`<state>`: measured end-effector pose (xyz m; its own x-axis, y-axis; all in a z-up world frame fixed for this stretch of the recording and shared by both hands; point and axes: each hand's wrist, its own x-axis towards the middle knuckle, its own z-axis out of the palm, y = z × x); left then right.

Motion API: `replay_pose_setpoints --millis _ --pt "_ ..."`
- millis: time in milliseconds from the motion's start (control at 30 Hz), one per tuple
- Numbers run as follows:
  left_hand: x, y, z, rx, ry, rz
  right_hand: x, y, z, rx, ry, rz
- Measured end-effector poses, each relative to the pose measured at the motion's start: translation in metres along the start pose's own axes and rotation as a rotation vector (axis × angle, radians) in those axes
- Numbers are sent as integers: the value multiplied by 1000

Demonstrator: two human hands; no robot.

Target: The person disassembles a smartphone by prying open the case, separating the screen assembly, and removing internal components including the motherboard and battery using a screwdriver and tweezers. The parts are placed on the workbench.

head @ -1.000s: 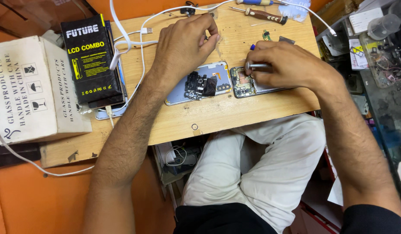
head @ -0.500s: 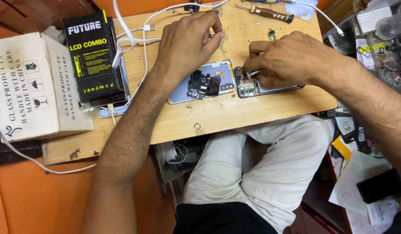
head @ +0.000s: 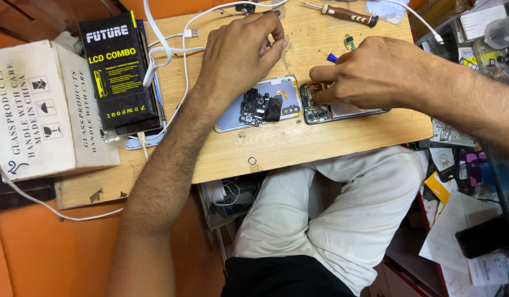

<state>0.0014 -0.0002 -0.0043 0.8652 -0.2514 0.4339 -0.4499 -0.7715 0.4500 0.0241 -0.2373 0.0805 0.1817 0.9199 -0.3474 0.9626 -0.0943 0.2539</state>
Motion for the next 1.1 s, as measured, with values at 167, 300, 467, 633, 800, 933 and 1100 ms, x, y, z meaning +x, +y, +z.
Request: replay_pose_setpoints --millis 167,300,467,633,800,933,1100 --pt "0 1 -1 0 -10 -14 7 -2 -4 -124 -77 -32" --pt "1 4 -3 -6 -16 -17 15 -6 -8 -260 -199 -25" --pt "0 6 -5 -29 -16 -21 22 -8 -12 -237 -212 -29" --pt "0 7 -5 -16 -4 -5 24 -9 -9 -308 -260 -52" --pt "0 6 -6 -22 -14 -17 24 -7 -5 -294 -175 -55" --pt "0 6 -6 -14 -12 -10 21 -3 -4 -216 -153 -49" --pt "0 5 -5 -15 -21 -8 22 -3 -2 -229 -137 -68"
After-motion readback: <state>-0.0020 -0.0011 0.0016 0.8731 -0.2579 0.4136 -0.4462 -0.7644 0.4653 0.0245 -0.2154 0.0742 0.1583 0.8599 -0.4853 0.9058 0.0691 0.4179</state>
